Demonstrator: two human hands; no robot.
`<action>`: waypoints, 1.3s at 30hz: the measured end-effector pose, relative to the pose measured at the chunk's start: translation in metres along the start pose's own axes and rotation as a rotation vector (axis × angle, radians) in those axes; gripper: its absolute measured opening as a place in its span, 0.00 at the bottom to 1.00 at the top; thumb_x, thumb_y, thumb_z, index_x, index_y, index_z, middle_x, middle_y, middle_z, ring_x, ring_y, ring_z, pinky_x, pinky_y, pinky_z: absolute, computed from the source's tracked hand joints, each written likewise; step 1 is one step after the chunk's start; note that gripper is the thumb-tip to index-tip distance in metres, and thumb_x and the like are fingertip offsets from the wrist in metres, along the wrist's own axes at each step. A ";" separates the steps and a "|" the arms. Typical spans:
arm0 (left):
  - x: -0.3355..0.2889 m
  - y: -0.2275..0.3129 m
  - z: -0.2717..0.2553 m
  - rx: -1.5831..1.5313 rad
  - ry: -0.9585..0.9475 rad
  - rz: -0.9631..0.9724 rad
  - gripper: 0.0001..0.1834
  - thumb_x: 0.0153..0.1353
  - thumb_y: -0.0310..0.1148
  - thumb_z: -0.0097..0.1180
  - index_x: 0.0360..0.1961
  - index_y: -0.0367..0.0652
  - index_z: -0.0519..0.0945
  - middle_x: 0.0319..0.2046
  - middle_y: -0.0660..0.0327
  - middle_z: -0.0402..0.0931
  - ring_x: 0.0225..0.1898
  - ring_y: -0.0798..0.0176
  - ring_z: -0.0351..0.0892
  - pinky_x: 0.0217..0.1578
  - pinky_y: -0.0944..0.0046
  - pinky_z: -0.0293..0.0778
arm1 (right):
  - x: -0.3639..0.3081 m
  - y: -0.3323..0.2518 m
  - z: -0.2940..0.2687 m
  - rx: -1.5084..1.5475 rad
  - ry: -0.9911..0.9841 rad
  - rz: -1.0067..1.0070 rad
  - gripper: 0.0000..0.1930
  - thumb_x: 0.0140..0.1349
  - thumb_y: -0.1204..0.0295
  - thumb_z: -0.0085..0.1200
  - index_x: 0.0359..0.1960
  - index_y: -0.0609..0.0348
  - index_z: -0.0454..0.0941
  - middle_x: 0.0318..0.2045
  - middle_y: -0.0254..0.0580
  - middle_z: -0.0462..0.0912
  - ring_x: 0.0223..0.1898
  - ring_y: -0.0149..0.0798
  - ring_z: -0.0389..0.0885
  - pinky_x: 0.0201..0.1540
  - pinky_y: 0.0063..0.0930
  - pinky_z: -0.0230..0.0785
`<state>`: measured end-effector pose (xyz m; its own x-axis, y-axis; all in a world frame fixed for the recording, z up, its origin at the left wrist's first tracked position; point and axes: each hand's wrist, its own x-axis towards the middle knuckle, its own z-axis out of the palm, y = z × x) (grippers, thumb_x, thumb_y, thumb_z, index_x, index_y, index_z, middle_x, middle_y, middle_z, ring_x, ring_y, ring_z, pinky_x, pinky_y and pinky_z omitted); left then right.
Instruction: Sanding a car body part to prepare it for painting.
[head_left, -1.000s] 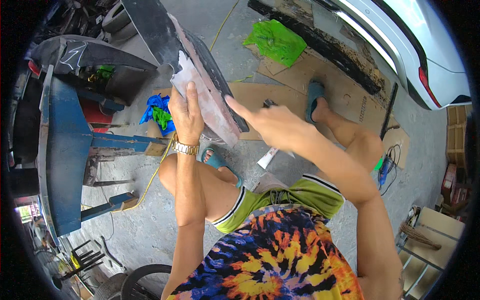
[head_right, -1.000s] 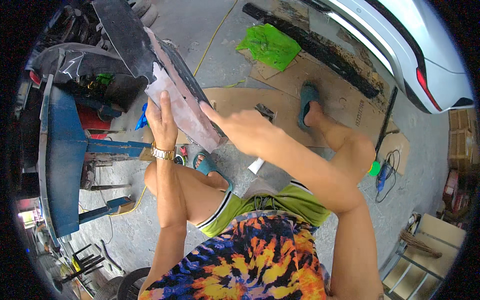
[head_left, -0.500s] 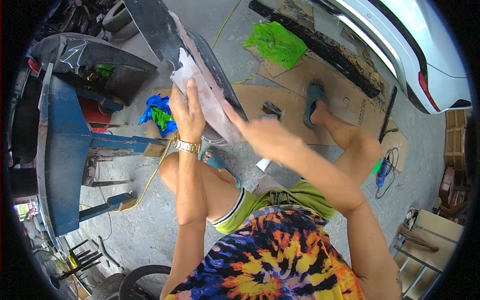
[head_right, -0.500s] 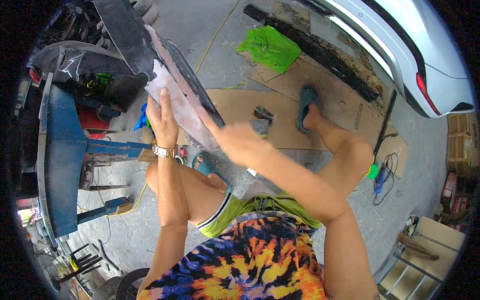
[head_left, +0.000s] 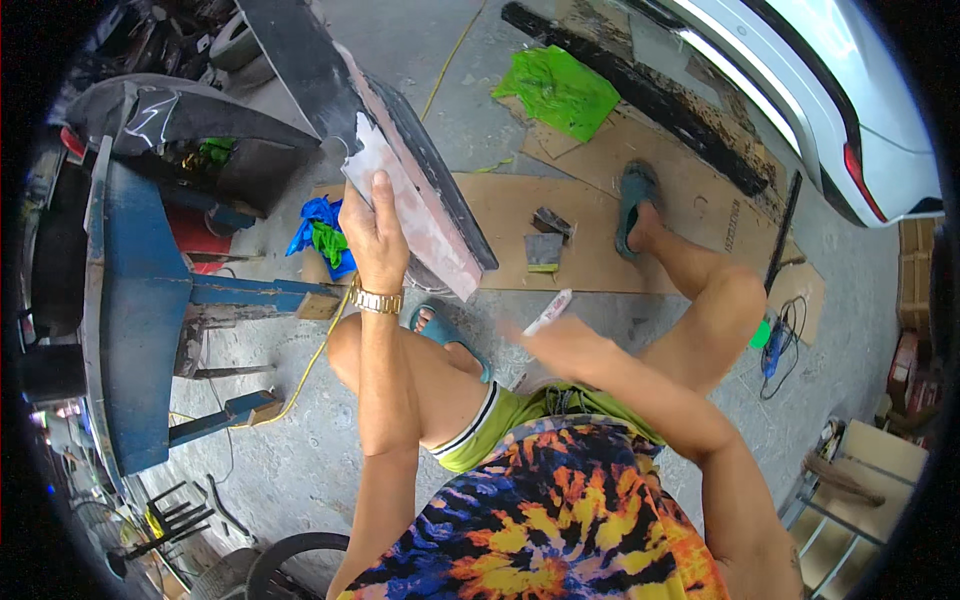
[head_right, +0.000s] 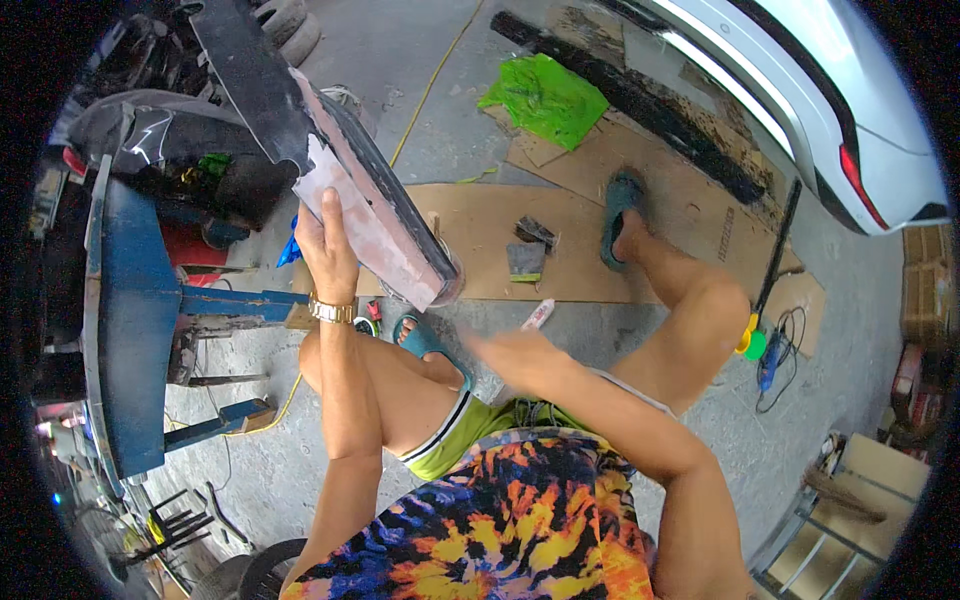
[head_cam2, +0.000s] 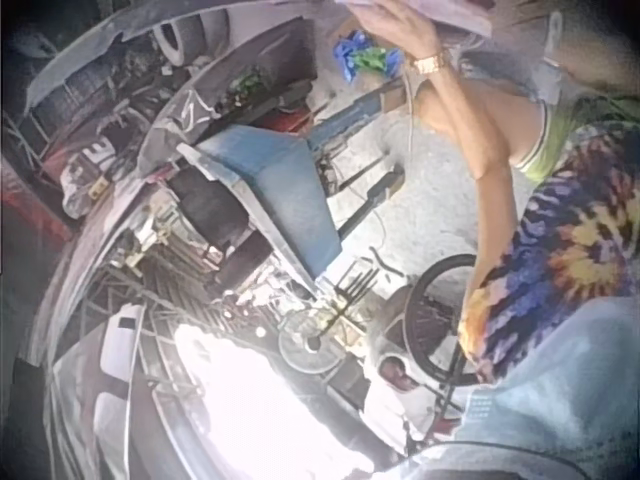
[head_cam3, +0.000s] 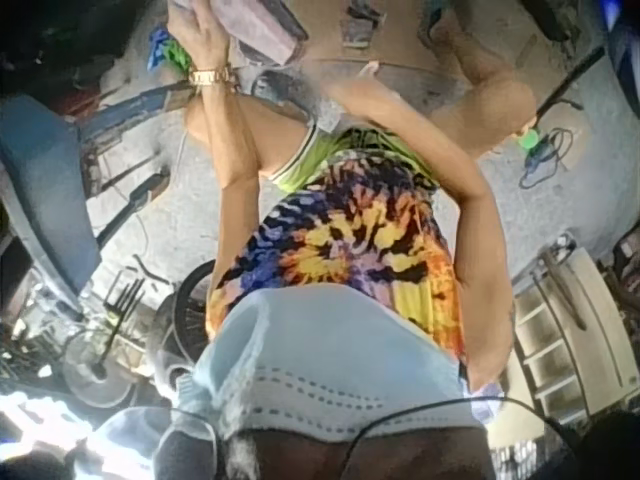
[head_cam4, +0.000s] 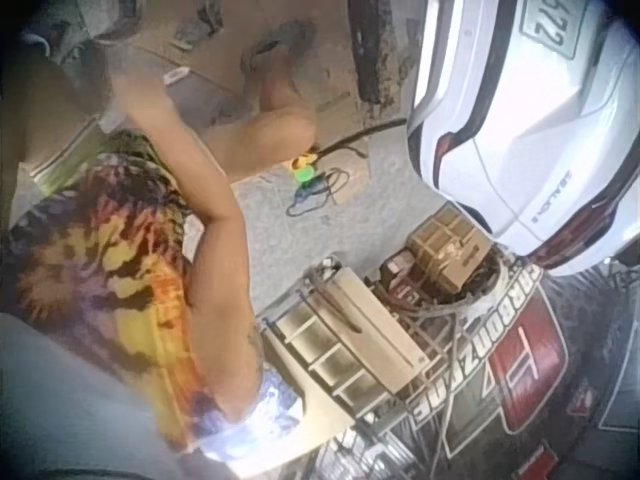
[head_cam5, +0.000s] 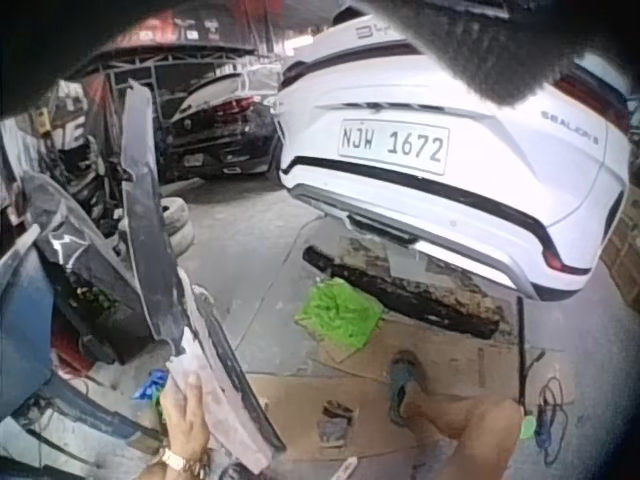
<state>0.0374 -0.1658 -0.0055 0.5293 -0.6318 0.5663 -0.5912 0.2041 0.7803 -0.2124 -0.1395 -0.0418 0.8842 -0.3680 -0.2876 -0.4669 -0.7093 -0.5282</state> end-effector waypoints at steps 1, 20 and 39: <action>-0.001 -0.001 -0.002 0.060 -0.014 -0.001 0.19 0.71 0.39 0.48 0.47 0.30 0.77 0.28 0.56 0.78 0.28 0.65 0.73 0.31 0.62 0.70 | -0.015 0.009 0.007 -0.106 -0.302 -0.017 0.37 0.59 0.78 0.47 0.72 0.49 0.53 0.26 0.55 0.81 0.30 0.54 0.83 0.33 0.51 0.73; -0.006 0.000 -0.005 0.167 0.021 0.032 0.17 0.71 0.37 0.48 0.44 0.30 0.77 0.26 0.51 0.79 0.25 0.57 0.76 0.28 0.57 0.70 | -0.019 -0.029 -0.029 0.253 0.552 -0.009 0.25 0.56 0.77 0.56 0.58 0.53 0.71 0.33 0.53 0.82 0.35 0.57 0.80 0.38 0.47 0.72; -0.006 0.004 -0.012 0.002 -0.007 -0.046 0.21 0.71 0.42 0.48 0.49 0.29 0.75 0.34 0.54 0.78 0.35 0.63 0.74 0.38 0.63 0.70 | -0.007 0.000 -0.044 0.106 0.159 0.059 0.45 0.55 0.78 0.49 0.75 0.37 0.45 0.35 0.59 0.81 0.36 0.60 0.81 0.37 0.50 0.73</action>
<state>0.0386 -0.1520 -0.0025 0.5516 -0.6455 0.5283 -0.5678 0.1733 0.8047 -0.2182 -0.1633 -0.0049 0.8418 -0.5031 -0.1955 -0.5089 -0.6193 -0.5979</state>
